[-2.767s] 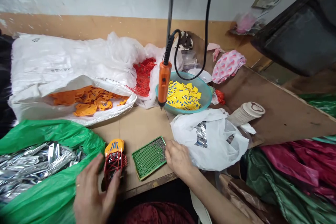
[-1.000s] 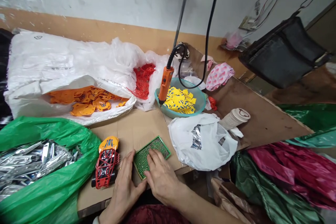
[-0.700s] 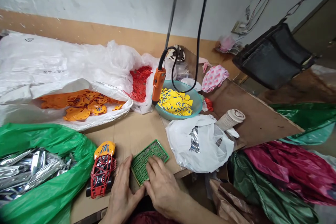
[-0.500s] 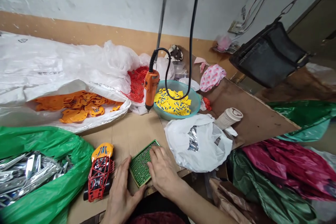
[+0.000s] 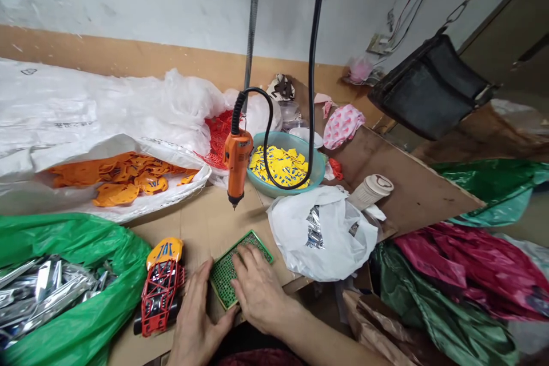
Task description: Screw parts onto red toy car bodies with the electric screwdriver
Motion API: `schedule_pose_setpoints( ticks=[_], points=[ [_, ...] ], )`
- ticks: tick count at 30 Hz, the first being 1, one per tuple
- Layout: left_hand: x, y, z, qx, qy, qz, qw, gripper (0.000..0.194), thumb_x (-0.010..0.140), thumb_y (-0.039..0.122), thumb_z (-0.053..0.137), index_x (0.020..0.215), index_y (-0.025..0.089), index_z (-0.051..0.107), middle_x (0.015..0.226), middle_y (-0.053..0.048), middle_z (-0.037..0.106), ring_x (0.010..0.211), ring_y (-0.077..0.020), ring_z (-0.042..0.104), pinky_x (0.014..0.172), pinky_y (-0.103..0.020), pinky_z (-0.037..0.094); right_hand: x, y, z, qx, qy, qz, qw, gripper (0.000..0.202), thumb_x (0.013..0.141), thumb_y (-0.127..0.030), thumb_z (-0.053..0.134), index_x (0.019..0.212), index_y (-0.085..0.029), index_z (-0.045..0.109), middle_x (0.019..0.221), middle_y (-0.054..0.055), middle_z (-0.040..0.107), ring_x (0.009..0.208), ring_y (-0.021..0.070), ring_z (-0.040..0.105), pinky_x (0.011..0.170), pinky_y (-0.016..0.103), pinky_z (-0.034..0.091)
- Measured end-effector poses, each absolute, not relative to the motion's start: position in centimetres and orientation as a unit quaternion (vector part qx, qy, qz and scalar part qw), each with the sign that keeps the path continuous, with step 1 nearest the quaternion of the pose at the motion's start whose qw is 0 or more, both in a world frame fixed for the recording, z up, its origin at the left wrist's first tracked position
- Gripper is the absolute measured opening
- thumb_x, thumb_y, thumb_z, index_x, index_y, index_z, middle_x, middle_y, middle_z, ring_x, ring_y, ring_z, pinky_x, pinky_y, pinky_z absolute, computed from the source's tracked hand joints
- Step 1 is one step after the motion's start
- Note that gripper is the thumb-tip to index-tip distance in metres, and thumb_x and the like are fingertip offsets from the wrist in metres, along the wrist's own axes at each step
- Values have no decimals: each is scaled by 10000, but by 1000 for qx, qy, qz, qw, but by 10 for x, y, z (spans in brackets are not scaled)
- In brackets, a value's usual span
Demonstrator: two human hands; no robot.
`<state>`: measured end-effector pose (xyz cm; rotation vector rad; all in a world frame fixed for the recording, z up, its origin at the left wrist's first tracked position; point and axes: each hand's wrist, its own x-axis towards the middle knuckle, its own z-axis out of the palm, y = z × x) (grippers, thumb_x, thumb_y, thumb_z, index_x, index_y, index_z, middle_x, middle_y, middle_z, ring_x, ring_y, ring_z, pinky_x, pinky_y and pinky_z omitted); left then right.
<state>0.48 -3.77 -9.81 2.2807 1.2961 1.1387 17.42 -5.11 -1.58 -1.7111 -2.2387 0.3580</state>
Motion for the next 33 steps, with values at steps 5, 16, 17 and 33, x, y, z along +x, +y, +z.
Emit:
schedule_pose_setpoints(
  ticks=[5, 16, 17, 33],
  points=[
    [3, -38, -100, 793, 443, 393, 145, 824, 851, 319, 664, 1532, 133, 240, 1407, -230, 527, 1311, -372, 507, 1003, -562, 509, 182, -65, -4, -558, -796, 167, 165, 362, 962, -169, 485, 1306, -118, 585, 1346, 167, 606, 1302, 288, 496, 1132, 487, 440],
    [4, -38, -95, 789, 442, 395, 164, 829, 834, 326, 683, 1521, 141, 258, 1386, -225, 542, 1280, -374, 532, 999, -577, 503, 198, -64, -17, -517, -826, 149, 168, 382, 968, -176, 485, 1335, -92, 549, 1360, 191, 598, 1322, 296, 477, 1131, 512, 424],
    [4, -38, -95, 788, 441, 395, 165, 826, 833, 324, 686, 1518, 143, 261, 1380, -224, 545, 1273, -372, 536, 998, -579, 504, 196, -61, -17, -526, -820, 142, 175, 376, 969, -174, 483, 1331, -95, 548, 1353, 190, 598, 1316, 295, 476, 1125, 509, 430],
    [4, -42, -89, 777, 442, 406, 190, 888, 782, 240, 711, 1530, 174, 236, 1394, -209, 528, 1277, -374, 522, 1009, -591, 494, 185, -15, -34, -668, -723, -1, 175, 150, 907, -87, 514, 837, -192, 595, 872, 63, 601, 847, 228, 540, 758, 345, 406]
  ],
)
